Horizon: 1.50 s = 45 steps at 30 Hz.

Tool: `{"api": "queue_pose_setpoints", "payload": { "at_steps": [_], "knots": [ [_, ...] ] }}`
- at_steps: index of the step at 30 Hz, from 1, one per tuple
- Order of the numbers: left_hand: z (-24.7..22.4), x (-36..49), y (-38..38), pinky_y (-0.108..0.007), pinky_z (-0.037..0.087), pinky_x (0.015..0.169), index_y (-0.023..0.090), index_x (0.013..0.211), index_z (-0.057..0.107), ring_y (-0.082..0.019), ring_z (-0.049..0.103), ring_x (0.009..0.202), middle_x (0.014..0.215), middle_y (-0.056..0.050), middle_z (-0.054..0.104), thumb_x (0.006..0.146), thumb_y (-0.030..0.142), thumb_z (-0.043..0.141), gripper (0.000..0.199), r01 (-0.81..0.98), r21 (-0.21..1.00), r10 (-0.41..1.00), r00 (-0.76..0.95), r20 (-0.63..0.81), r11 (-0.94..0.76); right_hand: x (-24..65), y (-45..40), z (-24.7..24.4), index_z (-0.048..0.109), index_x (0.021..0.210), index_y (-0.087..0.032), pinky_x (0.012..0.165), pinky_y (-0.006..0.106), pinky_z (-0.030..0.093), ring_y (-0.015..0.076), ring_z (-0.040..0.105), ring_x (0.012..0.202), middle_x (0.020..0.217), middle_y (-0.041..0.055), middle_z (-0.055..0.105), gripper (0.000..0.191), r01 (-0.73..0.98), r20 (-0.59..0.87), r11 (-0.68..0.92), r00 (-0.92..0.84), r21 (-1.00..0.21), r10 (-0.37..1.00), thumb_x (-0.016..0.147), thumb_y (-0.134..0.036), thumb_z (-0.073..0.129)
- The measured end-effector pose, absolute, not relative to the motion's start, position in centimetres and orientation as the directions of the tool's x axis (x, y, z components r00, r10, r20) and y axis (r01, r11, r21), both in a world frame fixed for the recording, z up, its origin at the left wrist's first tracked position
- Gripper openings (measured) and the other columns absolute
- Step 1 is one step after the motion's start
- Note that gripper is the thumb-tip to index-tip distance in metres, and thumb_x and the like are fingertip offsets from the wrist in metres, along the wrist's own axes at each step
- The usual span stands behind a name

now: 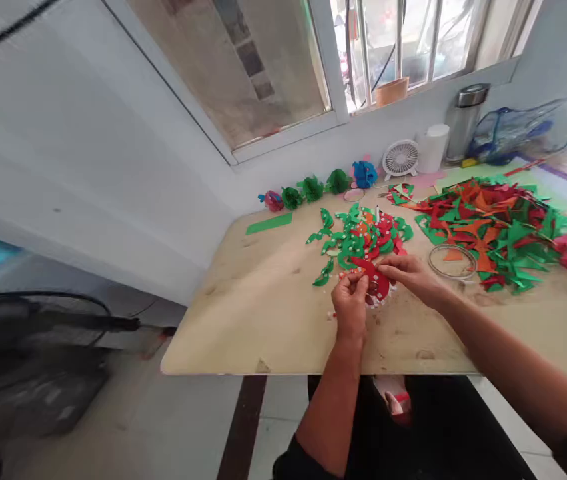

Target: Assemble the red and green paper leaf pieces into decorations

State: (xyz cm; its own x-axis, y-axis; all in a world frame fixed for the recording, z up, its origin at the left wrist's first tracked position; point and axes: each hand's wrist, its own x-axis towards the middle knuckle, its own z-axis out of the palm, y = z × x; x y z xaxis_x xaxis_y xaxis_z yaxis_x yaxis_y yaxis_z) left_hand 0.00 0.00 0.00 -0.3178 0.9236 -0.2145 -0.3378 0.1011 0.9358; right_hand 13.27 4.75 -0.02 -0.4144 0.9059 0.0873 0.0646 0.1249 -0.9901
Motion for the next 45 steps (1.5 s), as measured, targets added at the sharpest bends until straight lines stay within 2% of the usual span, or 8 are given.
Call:
{"api": "queue_pose_setpoints", "payload": {
  "at_steps": [3, 6, 13, 16, 24, 31, 45],
  "knots": [
    [-0.2, 0.0, 0.0, -0.02, 0.042, 0.042, 0.013, 0.074, 0.06, -0.01, 0.054, 0.045, 0.056, 0.001, 0.061, 0.062, 0.032, 0.069, 0.025, -0.345, 0.934, 0.917, -0.336, -0.215, 0.093, 13.1, 4.7, -0.4, 0.067, 0.081, -0.015, 0.06, 0.025, 0.044, 0.0143, 0.057, 0.067, 0.074, 0.0033, 0.065, 0.031, 0.017, 0.094, 0.114, -0.449, -0.993, 0.889, 0.076, -0.044, 0.06],
    [-0.5, 0.0, 0.1, -0.02, 0.041, 0.041, 0.013, 0.075, 0.06, -0.009, 0.053, 0.044, 0.057, 0.001, 0.06, 0.062, 0.034, 0.069, 0.027, -0.331, 0.941, 0.916, -0.352, -0.193, 0.071, 12.9, 4.8, -0.8, 0.066, 0.085, -0.015, 0.06, 0.026, 0.045, 0.0159, 0.059, 0.068, 0.077, 0.0042, 0.066, 0.031, 0.041, 0.094, 0.127, -0.458, -0.991, 0.884, 0.075, -0.045, 0.061],
    [-1.4, -0.1, 0.3, -0.022, 0.047, 0.052, 0.012, 0.076, 0.063, -0.01, 0.057, 0.053, 0.066, -0.002, 0.063, 0.062, 0.036, 0.07, 0.028, -0.306, 0.952, 0.889, -0.43, -0.156, 0.019, 12.8, 4.5, -0.8, 0.067, 0.095, -0.015, 0.054, 0.024, 0.042, 0.0127, 0.053, 0.06, 0.076, 0.0042, 0.067, 0.028, 0.279, 0.176, 0.304, -0.403, -0.911, 0.898, 0.078, -0.035, 0.057],
    [-1.4, -0.1, 0.3, -0.022, 0.046, 0.052, 0.012, 0.077, 0.063, -0.011, 0.06, 0.057, 0.068, -0.003, 0.064, 0.063, 0.039, 0.07, 0.031, -0.29, 0.957, 0.87, -0.47, -0.147, 0.005, 12.8, 4.4, -0.7, 0.067, 0.097, -0.014, 0.051, 0.024, 0.04, 0.0118, 0.05, 0.056, 0.076, 0.0042, 0.067, 0.029, 0.318, 0.192, 0.33, -0.396, -0.889, 0.898, 0.079, -0.033, 0.055],
    [-0.8, 0.1, -0.1, -0.021, 0.045, 0.05, 0.013, 0.081, 0.061, -0.011, 0.059, 0.056, 0.068, -0.003, 0.064, 0.062, 0.037, 0.072, 0.033, -0.365, 0.931, 0.889, -0.427, -0.163, -0.005, 12.8, 4.6, -0.7, 0.068, 0.093, -0.015, 0.054, 0.024, 0.042, 0.0126, 0.053, 0.059, 0.077, 0.0049, 0.067, 0.026, 0.318, 0.234, 0.361, -0.373, -0.877, 0.898, 0.079, -0.031, 0.054],
    [-0.9, 0.1, -0.2, -0.02, 0.045, 0.051, 0.012, 0.078, 0.066, -0.009, 0.056, 0.056, 0.071, -0.002, 0.065, 0.059, 0.028, 0.073, 0.025, -0.369, 0.929, 0.927, -0.349, -0.14, 0.001, 12.7, 4.6, -1.0, 0.069, 0.089, -0.015, 0.054, 0.025, 0.043, 0.0128, 0.053, 0.059, 0.078, 0.0051, 0.067, 0.025, 0.3, 0.258, 0.37, -0.352, -0.879, 0.9, 0.079, -0.031, 0.053],
    [-0.8, 0.0, -0.2, -0.022, 0.046, 0.052, 0.011, 0.074, 0.071, -0.009, 0.056, 0.053, 0.067, -0.004, 0.067, 0.054, 0.029, 0.077, 0.027, -0.417, 0.903, 0.919, -0.308, -0.247, 0.103, 12.7, 4.6, -1.0, 0.069, 0.088, -0.014, 0.055, 0.025, 0.044, 0.0123, 0.052, 0.059, 0.077, 0.0052, 0.067, 0.025, 0.294, 0.25, 0.355, -0.338, -0.888, 0.907, 0.079, -0.031, 0.052]
  ]
}}
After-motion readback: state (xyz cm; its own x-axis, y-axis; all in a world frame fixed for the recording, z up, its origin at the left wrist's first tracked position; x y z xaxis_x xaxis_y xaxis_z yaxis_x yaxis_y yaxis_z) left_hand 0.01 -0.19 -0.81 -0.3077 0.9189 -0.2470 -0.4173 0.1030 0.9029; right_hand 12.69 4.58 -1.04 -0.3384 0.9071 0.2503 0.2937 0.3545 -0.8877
